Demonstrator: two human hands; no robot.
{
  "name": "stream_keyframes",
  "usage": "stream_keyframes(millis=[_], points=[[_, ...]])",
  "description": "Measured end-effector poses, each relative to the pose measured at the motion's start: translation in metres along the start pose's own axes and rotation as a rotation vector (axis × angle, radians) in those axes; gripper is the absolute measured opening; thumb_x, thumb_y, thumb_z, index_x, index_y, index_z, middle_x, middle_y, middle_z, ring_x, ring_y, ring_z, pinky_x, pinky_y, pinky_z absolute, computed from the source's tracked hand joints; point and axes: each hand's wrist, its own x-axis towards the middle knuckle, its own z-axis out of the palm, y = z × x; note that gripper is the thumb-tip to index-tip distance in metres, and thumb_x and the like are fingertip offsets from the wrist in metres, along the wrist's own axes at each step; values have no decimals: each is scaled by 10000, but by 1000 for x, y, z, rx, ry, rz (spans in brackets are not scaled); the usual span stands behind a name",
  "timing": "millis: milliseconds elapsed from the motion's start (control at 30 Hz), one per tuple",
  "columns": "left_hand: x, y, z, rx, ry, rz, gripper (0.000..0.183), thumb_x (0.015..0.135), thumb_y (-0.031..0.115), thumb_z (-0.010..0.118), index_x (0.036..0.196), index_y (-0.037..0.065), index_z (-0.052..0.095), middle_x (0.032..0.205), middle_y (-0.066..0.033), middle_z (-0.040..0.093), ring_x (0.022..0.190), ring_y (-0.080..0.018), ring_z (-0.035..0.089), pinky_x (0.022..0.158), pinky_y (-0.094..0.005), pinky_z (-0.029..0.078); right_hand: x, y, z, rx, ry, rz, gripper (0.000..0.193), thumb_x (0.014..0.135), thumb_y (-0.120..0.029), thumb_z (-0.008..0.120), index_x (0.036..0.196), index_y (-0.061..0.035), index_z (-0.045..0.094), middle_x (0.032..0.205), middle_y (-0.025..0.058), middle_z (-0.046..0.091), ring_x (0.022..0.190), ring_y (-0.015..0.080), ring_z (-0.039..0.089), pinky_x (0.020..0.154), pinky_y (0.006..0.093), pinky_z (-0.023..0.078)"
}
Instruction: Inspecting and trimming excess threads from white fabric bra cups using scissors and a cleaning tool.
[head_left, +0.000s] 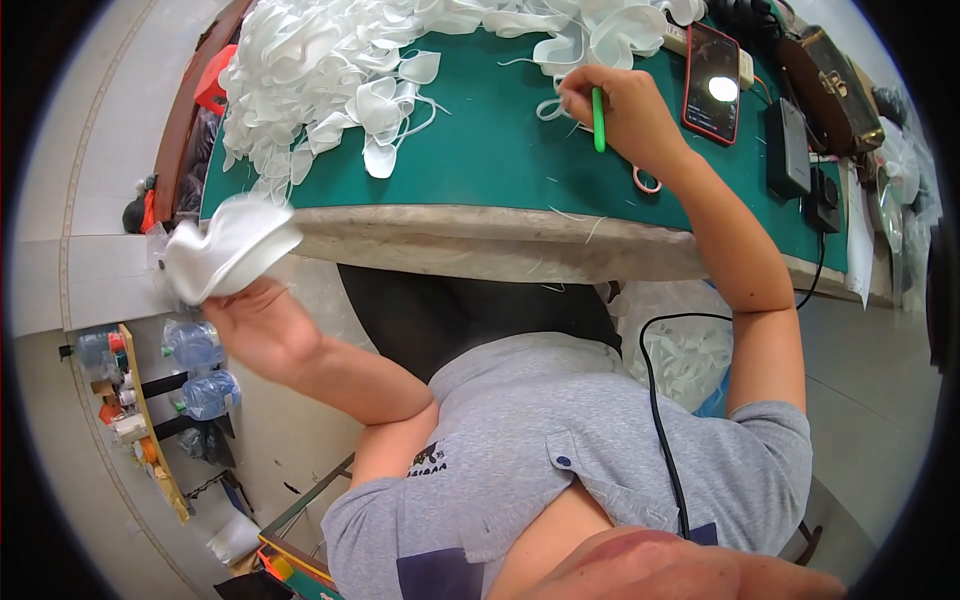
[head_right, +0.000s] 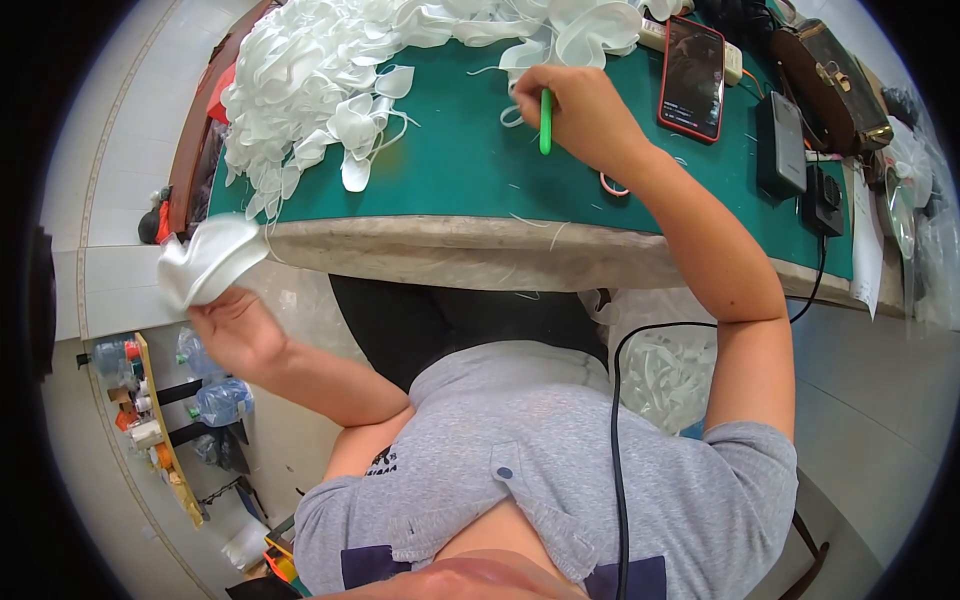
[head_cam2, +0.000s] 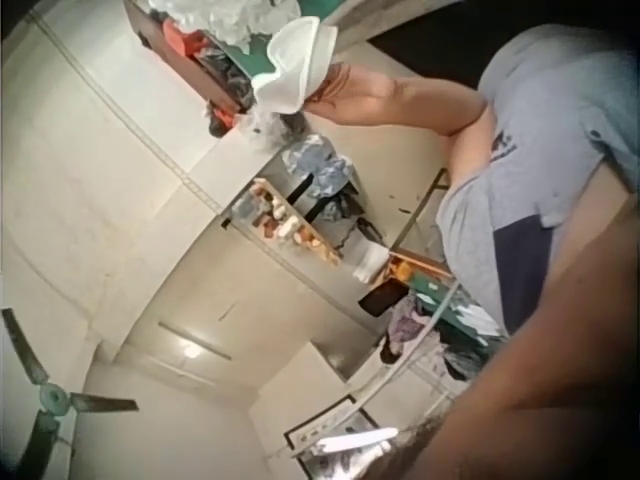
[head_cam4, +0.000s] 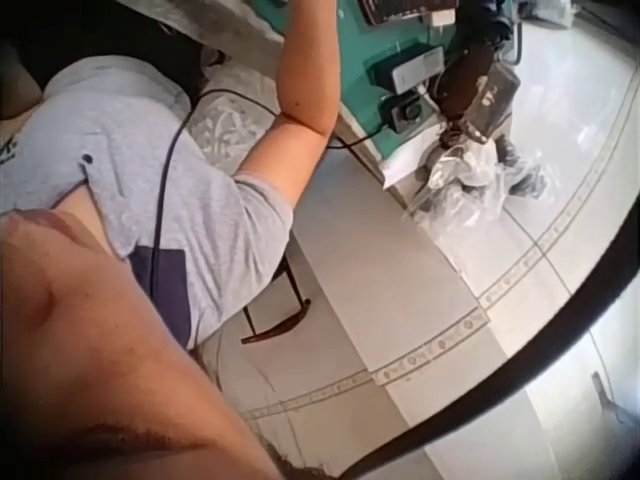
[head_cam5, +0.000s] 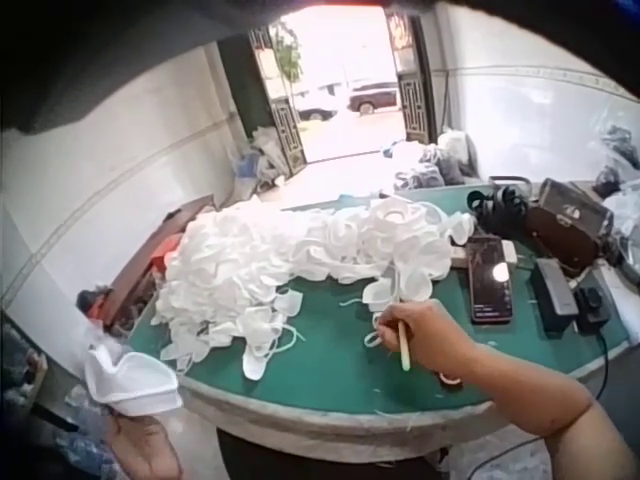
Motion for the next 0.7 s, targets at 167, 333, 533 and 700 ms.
stream_keyframes(millis=[167,333,533,700], points=[[-25,-61,28,-84,189,-510,378,984,178,387,1308,-7,445,1305,-137,527,1184,-241,529,996,-406,457,2,-7,-9,593,-701,32,137,882,-89,613,974,8,642,821,34,657,665,108,606,652,240,504],[-42,-101,48,-325,139,-817,383,1011,246,373,1324,33,432,1289,-107,542,1185,-221,532,980,-387,470,2,-18,9,256,-136,-135,191,921,-112,585,1071,-10,644,808,50,670,721,103,613,670,242,502],[-58,-117,56,-125,160,-936,396,1009,276,383,1296,7,431,1251,-136,555,1147,-245,562,967,-419,483,-13,-42,5,168,150,-441,193,803,-29,700,987,0,648,870,116,672,728,169,628,629,259,506],[-68,-127,63,-43,114,-1014,374,1004,283,400,1272,24,438,1160,-128,590,1038,-231,626,869,-394,549,-11,-49,9,-38,100,-784,328,698,-70,749,1006,-23,646,975,125,673,774,248,632,660,304,528]])
